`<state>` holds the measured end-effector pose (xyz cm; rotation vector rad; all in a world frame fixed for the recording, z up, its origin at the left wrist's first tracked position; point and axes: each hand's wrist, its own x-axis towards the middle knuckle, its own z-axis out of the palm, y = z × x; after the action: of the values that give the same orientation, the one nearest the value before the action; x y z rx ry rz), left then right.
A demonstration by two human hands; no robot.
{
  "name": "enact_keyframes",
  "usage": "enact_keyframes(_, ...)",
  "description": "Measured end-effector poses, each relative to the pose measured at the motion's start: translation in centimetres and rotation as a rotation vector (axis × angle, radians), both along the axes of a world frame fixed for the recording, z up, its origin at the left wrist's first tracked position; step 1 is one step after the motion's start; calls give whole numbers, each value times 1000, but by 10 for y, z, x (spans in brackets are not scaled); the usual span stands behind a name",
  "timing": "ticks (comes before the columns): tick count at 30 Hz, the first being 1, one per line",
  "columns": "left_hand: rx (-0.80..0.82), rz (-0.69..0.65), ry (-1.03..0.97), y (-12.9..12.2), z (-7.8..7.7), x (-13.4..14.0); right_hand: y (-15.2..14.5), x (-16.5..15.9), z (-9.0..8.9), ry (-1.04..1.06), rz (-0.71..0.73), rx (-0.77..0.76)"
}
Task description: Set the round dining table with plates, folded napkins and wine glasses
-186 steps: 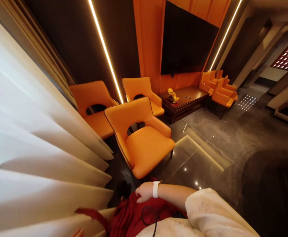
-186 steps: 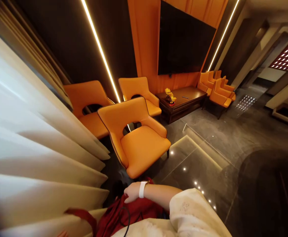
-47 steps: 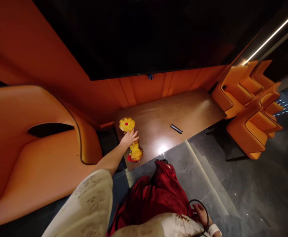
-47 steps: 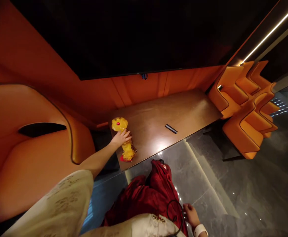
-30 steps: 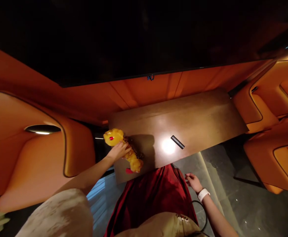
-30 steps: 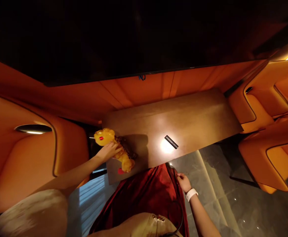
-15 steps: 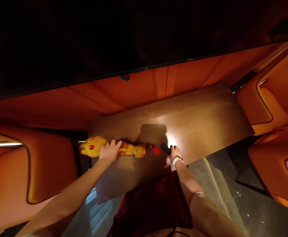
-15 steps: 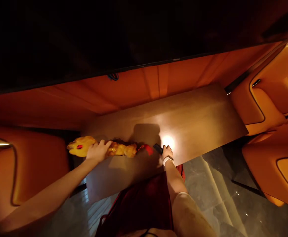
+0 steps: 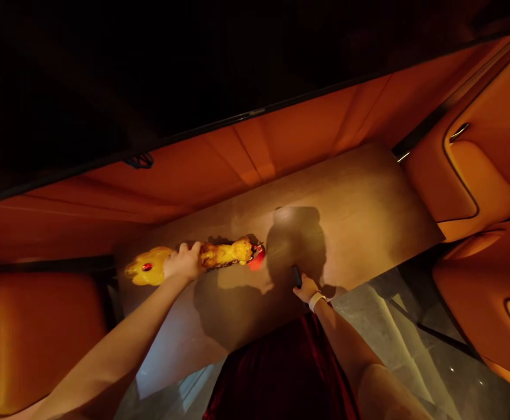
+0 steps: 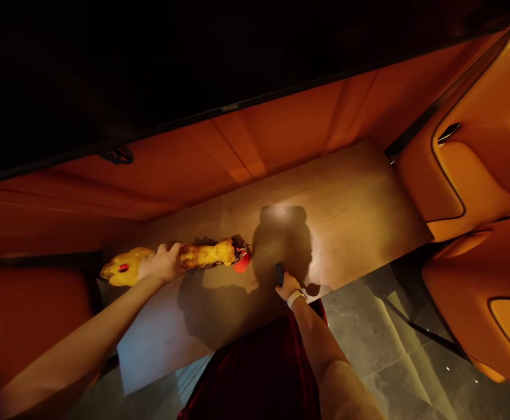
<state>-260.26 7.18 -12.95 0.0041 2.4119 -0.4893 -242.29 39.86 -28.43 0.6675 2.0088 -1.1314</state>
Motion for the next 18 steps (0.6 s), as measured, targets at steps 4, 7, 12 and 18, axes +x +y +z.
enact_keyframes(4,39,-7,38,48,-1,-40,55,19,0,9,-55,5)
enact_keyframes(7,79,-17,80,87,-3,-69,90,35,-2,20,-343,-86)
enact_keyframes(12,101,-7,118,149,-4,-115,143,46,-2,61,-774,-229)
enact_keyframes(18,121,19,164,195,-7,-148,188,30,-3,66,-805,-220)
